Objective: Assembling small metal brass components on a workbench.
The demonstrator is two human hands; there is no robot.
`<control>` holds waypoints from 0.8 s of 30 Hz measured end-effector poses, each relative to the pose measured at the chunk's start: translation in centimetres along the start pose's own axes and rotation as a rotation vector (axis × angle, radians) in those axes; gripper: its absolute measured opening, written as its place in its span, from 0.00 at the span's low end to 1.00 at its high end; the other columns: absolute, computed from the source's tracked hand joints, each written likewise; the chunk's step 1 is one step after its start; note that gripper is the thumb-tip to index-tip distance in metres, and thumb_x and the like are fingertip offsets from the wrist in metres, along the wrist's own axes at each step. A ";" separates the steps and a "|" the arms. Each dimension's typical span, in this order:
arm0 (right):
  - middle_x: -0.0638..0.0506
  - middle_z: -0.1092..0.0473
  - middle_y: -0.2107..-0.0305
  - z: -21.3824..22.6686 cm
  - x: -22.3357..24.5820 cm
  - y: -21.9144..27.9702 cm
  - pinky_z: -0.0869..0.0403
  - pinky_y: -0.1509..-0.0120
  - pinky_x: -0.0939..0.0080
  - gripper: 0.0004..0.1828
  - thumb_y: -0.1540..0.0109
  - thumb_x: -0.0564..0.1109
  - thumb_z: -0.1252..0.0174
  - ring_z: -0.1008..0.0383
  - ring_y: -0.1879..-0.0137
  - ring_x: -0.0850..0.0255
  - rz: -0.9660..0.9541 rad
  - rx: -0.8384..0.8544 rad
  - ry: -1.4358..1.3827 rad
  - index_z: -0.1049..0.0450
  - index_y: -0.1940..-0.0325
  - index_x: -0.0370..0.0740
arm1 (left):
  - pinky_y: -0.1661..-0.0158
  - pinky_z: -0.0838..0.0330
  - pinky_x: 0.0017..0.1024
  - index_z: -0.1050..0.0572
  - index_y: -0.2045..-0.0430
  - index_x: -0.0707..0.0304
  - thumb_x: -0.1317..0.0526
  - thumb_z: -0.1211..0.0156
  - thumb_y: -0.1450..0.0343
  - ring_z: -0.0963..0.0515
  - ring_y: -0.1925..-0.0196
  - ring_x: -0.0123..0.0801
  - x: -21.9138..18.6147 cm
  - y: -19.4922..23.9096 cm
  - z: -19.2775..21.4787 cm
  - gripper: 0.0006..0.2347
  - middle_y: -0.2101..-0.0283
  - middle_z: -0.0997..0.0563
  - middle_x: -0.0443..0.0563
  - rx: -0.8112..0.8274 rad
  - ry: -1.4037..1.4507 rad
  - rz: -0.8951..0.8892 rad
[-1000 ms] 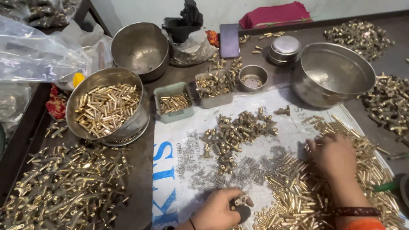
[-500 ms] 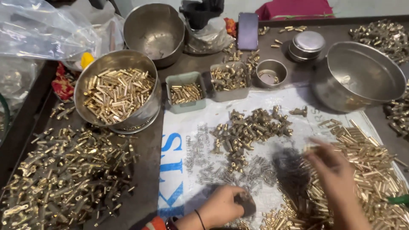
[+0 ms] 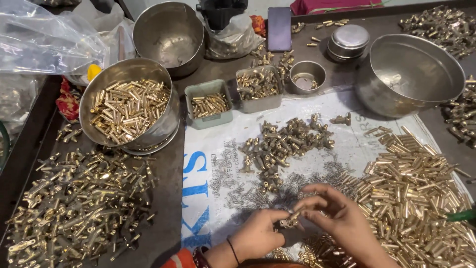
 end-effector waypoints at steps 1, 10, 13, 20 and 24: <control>0.44 0.18 0.63 0.0 0.6 0.2 0.15 0.49 0.54 0.27 0.44 0.31 0.41 0.16 0.58 0.55 0.006 0.004 0.029 0.28 0.39 0.40 | 0.67 0.25 0.25 0.19 0.54 0.56 0.67 0.38 0.32 0.19 0.68 0.24 -0.1 0.1 -0.1 0.13 0.64 0.16 0.48 0.021 0.004 0.025; 0.56 0.19 0.59 -1.6 2.7 1.6 0.20 0.39 0.61 0.34 0.48 0.38 0.30 0.18 0.48 0.61 0.359 0.104 0.744 0.27 0.38 0.49 | 0.69 0.28 0.25 0.19 0.54 0.65 0.71 0.41 0.33 0.21 0.69 0.24 3.9 -0.7 -0.1 0.14 0.68 0.17 0.52 0.118 0.052 -0.096; 0.56 0.22 0.55 -2.4 2.2 2.0 0.23 0.41 0.59 0.28 0.48 0.38 0.30 0.21 0.46 0.61 0.438 0.199 0.814 0.23 0.43 0.50 | 0.74 0.33 0.20 0.19 0.59 0.65 0.57 0.44 0.22 0.25 0.75 0.21 4.7 -0.5 -0.3 0.11 0.71 0.20 0.44 0.247 0.520 0.008; 0.51 0.21 0.51 -0.1 -2.3 0.4 0.27 0.37 0.53 0.36 0.52 0.33 0.30 0.20 0.46 0.56 0.262 0.174 0.589 0.24 0.39 0.49 | 0.72 0.29 0.21 0.21 0.62 0.67 0.56 0.42 0.21 0.24 0.73 0.20 5.3 -1.2 0.2 0.11 0.71 0.21 0.44 0.226 0.491 -0.111; 0.53 0.19 0.60 2.3 -3.8 0.4 0.18 0.50 0.58 0.16 0.48 0.38 0.32 0.16 0.55 0.58 0.476 0.049 0.945 0.18 0.56 0.46 | 0.81 0.37 0.19 0.20 0.62 0.59 0.57 0.45 0.25 0.26 0.79 0.20 3.7 -1.3 1.2 0.09 0.75 0.20 0.44 0.069 0.495 0.064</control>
Point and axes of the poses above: each hand's wrist, its own y-axis away from the middle knuckle, its own z-axis out of the back of the hand, x = y × z, the point moved 2 cm from there along -y, towards the middle knuckle
